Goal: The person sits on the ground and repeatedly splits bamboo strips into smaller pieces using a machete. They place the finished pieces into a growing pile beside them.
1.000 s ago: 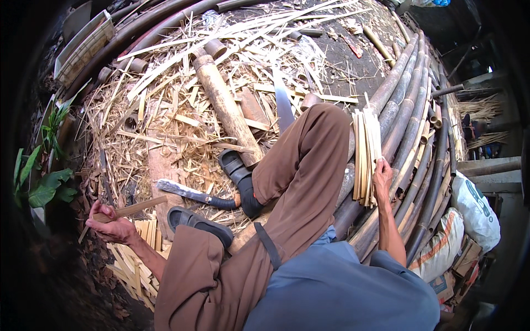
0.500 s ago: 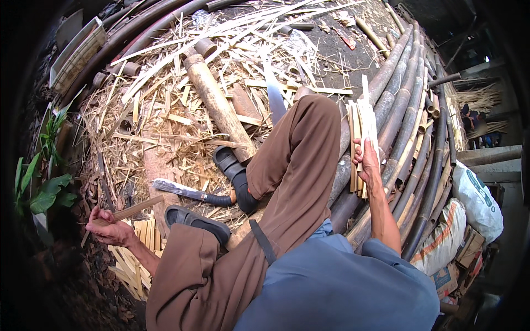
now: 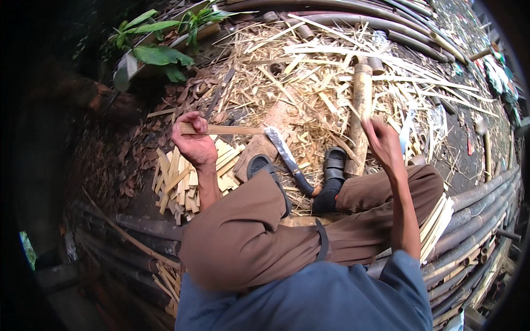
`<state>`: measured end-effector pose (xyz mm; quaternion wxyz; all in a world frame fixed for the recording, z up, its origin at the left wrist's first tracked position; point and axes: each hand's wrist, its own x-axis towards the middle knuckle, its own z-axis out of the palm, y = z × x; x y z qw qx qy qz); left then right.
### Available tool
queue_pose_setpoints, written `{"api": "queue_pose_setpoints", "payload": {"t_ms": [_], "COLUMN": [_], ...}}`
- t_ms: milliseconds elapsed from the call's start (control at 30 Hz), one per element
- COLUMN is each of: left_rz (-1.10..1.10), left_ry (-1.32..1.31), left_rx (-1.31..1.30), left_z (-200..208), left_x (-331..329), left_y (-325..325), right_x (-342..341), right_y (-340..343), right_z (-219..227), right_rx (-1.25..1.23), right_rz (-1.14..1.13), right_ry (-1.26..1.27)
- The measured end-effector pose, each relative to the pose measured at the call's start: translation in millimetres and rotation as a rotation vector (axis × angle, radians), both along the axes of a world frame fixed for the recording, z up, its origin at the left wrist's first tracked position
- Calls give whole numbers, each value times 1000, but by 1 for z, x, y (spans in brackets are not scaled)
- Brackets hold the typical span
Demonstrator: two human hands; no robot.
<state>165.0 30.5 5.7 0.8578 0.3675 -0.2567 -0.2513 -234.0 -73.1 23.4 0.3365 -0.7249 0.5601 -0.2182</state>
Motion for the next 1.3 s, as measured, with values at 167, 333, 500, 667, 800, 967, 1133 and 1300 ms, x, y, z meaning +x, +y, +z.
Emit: {"api": "queue_pose_setpoints", "payload": {"t_ms": [167,333,500,667,800,967,1133,1300], "left_rz": [37,-28,-28,-89,-36,-195,-423,-512], "left_ry": [-9,46,39,26,122,-189,-167,-250], "left_rx": [56,82,64,125,145,78,142,167], "left_z": [-3,-33,-33,-63,-82,-75,-81,-95], "left_x": [-3,-17,-36,-43,-60,-83,-102,-112], "left_y": [22,9,-2,-19,-28,-49,-43,-45], "right_x": [104,124,117,106,109,97,101,112], "right_y": [-30,97,120,101,78,73,65,68], "right_z": [-85,-248,-293,-245,-152,-42,5,24], "right_rx": [-160,160,117,266,608,398,427,602], "right_rz": [99,379,344,198,75,145,188,138], "right_ry": [235,313,267,-105,-229,-521,-584,-647]}}
